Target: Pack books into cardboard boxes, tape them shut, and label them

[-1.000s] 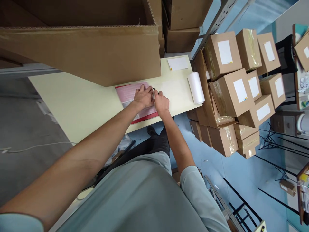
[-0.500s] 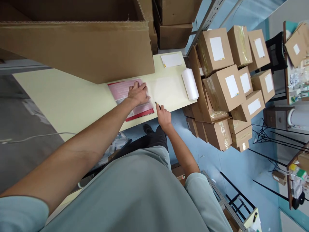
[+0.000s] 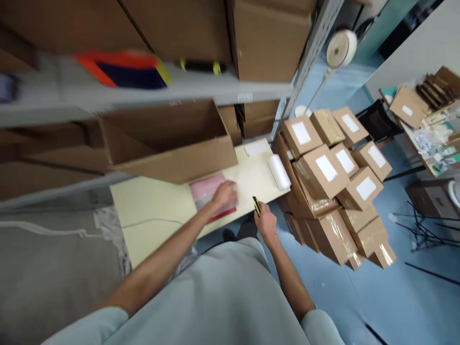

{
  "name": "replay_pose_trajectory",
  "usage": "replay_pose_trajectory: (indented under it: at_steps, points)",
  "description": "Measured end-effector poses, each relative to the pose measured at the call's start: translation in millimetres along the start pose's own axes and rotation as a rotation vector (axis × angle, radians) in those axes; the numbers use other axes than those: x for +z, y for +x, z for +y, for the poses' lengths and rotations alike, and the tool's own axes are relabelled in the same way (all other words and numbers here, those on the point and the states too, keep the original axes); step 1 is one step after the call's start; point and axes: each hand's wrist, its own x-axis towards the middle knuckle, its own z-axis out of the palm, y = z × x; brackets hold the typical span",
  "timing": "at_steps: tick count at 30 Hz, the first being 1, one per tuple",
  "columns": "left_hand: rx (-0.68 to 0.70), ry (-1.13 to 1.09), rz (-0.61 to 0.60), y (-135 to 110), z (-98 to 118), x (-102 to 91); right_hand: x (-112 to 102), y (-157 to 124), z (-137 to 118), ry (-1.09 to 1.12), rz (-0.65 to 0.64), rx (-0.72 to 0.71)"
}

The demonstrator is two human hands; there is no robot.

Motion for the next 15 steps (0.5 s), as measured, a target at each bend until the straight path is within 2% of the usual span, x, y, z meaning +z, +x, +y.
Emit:
replay_pose_trajectory:
  at_steps: [2, 4, 6, 8, 10, 12, 15]
  points:
    - [0.042, 0.013, 0.080, 0.1, 28.3, -18.6, -33.3, 29.5, -5.1, 0.124, 0.200, -0.003]
    - [0.097, 0.020, 0.166, 9.1, 53.9, -43.2, -76.6, 66.4, -20.4, 0.223, 0.380, -0.052]
    - [0.171, -0.077, 0.316, 26.2, 76.9, -78.7, -128.1, 104.8, -46.4, 0.279, 0.525, -0.170]
    - [0.221, -0.189, 0.483, 48.0, 96.3, -123.9, -182.7, 141.9, -81.6, 0.282, 0.618, -0.329]
    - [0.230, -0.241, 0.621, 69.2, 110.5, -171.8, -233.6, 176.9, -122.6, 0.227, 0.634, -0.482]
    - [0.200, -0.233, 0.716, 84.6, 118.0, -213.7, -274.2, 209.5, -164.6, 0.121, 0.590, -0.622]
    - [0.133, -0.197, 0.807, 89.1, 119.2, -253.8, -306.6, 252.5, -218.2, -0.066, 0.469, -0.746]
